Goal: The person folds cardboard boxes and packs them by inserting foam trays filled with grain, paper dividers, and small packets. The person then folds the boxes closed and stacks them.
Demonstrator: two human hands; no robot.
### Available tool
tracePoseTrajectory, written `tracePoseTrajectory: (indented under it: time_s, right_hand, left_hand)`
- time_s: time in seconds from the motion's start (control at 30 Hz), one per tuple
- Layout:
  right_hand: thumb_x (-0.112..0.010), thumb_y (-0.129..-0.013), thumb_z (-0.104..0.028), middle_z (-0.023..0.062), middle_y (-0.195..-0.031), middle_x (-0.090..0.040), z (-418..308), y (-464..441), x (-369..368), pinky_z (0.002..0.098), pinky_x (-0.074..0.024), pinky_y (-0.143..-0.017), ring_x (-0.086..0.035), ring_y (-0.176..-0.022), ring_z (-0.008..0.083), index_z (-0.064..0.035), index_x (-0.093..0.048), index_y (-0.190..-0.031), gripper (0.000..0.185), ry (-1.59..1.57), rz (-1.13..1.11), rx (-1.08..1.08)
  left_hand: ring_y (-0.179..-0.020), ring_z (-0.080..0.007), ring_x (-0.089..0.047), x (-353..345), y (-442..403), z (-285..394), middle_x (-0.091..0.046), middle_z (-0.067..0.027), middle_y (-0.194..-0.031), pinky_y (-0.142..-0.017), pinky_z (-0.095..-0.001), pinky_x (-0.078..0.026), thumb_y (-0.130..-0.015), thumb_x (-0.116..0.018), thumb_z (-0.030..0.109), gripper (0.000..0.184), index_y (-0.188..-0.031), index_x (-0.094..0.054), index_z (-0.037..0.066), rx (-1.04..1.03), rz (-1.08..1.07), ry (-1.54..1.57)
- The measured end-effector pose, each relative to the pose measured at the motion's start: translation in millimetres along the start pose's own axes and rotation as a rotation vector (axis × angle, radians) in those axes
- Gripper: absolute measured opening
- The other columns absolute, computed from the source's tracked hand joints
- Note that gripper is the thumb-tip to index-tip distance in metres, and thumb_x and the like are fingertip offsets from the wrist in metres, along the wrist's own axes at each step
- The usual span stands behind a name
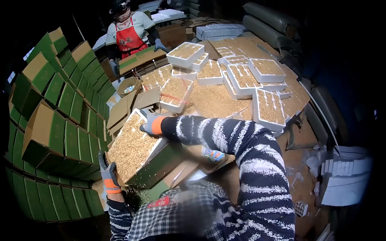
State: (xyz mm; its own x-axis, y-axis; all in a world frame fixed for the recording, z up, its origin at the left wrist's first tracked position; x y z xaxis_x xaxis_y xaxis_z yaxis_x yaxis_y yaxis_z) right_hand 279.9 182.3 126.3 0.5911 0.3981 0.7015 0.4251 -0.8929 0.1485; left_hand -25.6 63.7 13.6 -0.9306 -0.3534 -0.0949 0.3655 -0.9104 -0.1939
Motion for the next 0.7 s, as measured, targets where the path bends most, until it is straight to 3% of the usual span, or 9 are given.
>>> tracePoseTrajectory:
  time_s: [0.1, 0.2, 0.23, 0.3, 0.37, 0.43, 0.5, 0.63, 0.7]
  right_hand:
    - [-0.061, -0.089, -0.032, 0.0286, -0.108, -0.066, 11.2, -3.1, -16.5, 0.0467, -0.0501, -0.088, -0.065, -0.1, 0.0407, 0.0092, -0.046, -0.128, 0.058, 0.316, -0.111, 0.019]
    - [-0.062, -0.086, -0.023, 0.0259, -0.111, -0.064, 26.4, -4.2, -46.5, 0.0419, -0.0478, -0.094, -0.06, -0.111, 0.0348, 0.004, -0.056, -0.117, 0.042, 0.679, -0.267, 0.207]
    - [-0.069, -0.08, -0.018, 0.0205, -0.118, -0.064, 18.6, 8.0, -40.1, 0.0413, -0.0504, -0.092, -0.059, -0.115, 0.033, -0.0017, -0.068, -0.116, 0.04, 0.68, -0.02, 0.358]
    - [-0.063, -0.086, -0.017, 0.0201, -0.131, -0.056, 17.3, 48.4, -2.7, 0.0426, -0.0444, -0.102, -0.051, -0.124, 0.0335, -0.0061, -0.058, -0.13, 0.046, 0.216, 0.372, 0.722]
    - [-0.06, -0.088, -0.019, 0.0195, -0.141, -0.047, 62.8, 78.4, 28.9, 0.0446, -0.0402, -0.107, -0.049, -0.124, 0.0358, -0.0096, -0.048, -0.14, 0.053, 0.13, 0.491, 0.654]
    - [-0.063, -0.086, -0.019, 0.021, -0.141, -0.047, 162.4, 99.8, 17.7, 0.0446, -0.0377, -0.109, -0.046, -0.128, 0.0365, -0.01, -0.046, -0.142, 0.059, 0.345, 0.649, 0.239]
    - [-0.06, -0.086, -0.017, 0.0259, -0.14, -0.045, 224.3, 152.1, -11.1, 0.0461, -0.0364, -0.11, -0.045, -0.13, 0.0392, -0.013, -0.036, -0.149, 0.068, 0.641, 0.506, -0.252]
    - [-0.054, -0.088, -0.012, 0.0207, -0.138, -0.047, 376.9, 204.1, -72.8, 0.047, -0.0384, -0.109, -0.045, -0.129, 0.0396, -0.0198, -0.032, -0.153, 0.069, 0.231, 0.165, -0.413]
    - [-0.051, -0.086, -0.003, 0.0148, -0.133, -0.053, 411.1, 219.2, -44.4, 0.0435, -0.0427, -0.104, -0.052, -0.119, 0.0355, -0.0219, -0.046, -0.144, 0.061, 0.375, 0.34, -0.432]
  left_hand:
    - [-0.078, -0.0096, -0.05, -14.1, -0.3, 17.1, -0.039, -0.0075, -0.153, -0.063, -0.0219, -0.042, -0.074, -0.045, -0.017, 0.087, -0.155, -0.033, 0.013, 0.032, -0.018, 0.068]
    - [-0.094, -0.013, -0.057, -24.2, -2.0, 18.0, -0.042, -0.0104, -0.151, -0.068, -0.0219, -0.045, -0.073, -0.042, -0.018, 0.088, -0.155, -0.032, 0.013, 0.061, 0.004, 0.096]
    - [-0.103, -0.0148, -0.059, -27.3, -0.2, 21.5, -0.043, -0.0108, -0.15, -0.07, -0.0218, -0.047, -0.073, -0.042, -0.017, 0.088, -0.155, -0.031, 0.013, 0.106, 0.025, 0.151]
    - [-0.111, -0.0162, -0.057, -26.6, -2.4, 23.0, -0.044, -0.0113, -0.15, -0.073, -0.0216, -0.047, -0.073, -0.042, -0.017, 0.089, -0.156, -0.03, 0.013, 0.118, -0.021, 0.13]
    - [-0.131, -0.0222, -0.047, -27.7, 1.1, 26.9, -0.038, -0.0119, -0.153, -0.091, -0.0228, -0.046, -0.071, -0.041, -0.015, 0.087, -0.155, -0.029, 0.007, 0.141, -0.023, 0.091]
    - [-0.133, -0.0232, -0.046, -29.1, 1.1, 27.4, -0.037, -0.0121, -0.154, -0.091, -0.0232, -0.045, -0.071, -0.04, -0.015, 0.087, -0.154, -0.031, 0.007, 0.135, -0.046, 0.115]
    - [-0.135, -0.0235, -0.044, -37.6, 1.9, 32.9, -0.037, -0.0124, -0.155, -0.093, -0.0231, -0.044, -0.071, -0.04, -0.015, 0.086, -0.154, -0.031, 0.007, 0.152, -0.046, 0.107]
    - [-0.14, -0.0243, -0.039, -43.0, -2.2, 24.5, -0.035, -0.0129, -0.156, -0.106, -0.0273, -0.037, -0.071, -0.038, -0.013, 0.085, -0.154, -0.03, 0.003, 0.168, -0.062, 0.091]
    - [-0.143, -0.0249, -0.035, -45.5, -4.9, 19.9, -0.033, -0.0133, -0.157, -0.113, -0.0304, -0.031, -0.071, -0.037, -0.012, 0.084, -0.154, -0.028, 0.0, 0.174, -0.085, 0.059]
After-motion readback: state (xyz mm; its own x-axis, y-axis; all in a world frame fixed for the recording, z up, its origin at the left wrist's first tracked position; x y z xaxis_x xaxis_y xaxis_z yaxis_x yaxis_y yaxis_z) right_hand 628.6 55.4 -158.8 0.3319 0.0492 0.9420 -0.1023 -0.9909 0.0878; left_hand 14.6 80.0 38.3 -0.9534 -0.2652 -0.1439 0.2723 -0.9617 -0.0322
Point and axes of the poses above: each hand's wrist, its own y-axis away from the middle knuckle, its own x-axis out of the back of the hand, z = x × y, the point moved 7 cm from there along -y, towards the middle knuckle
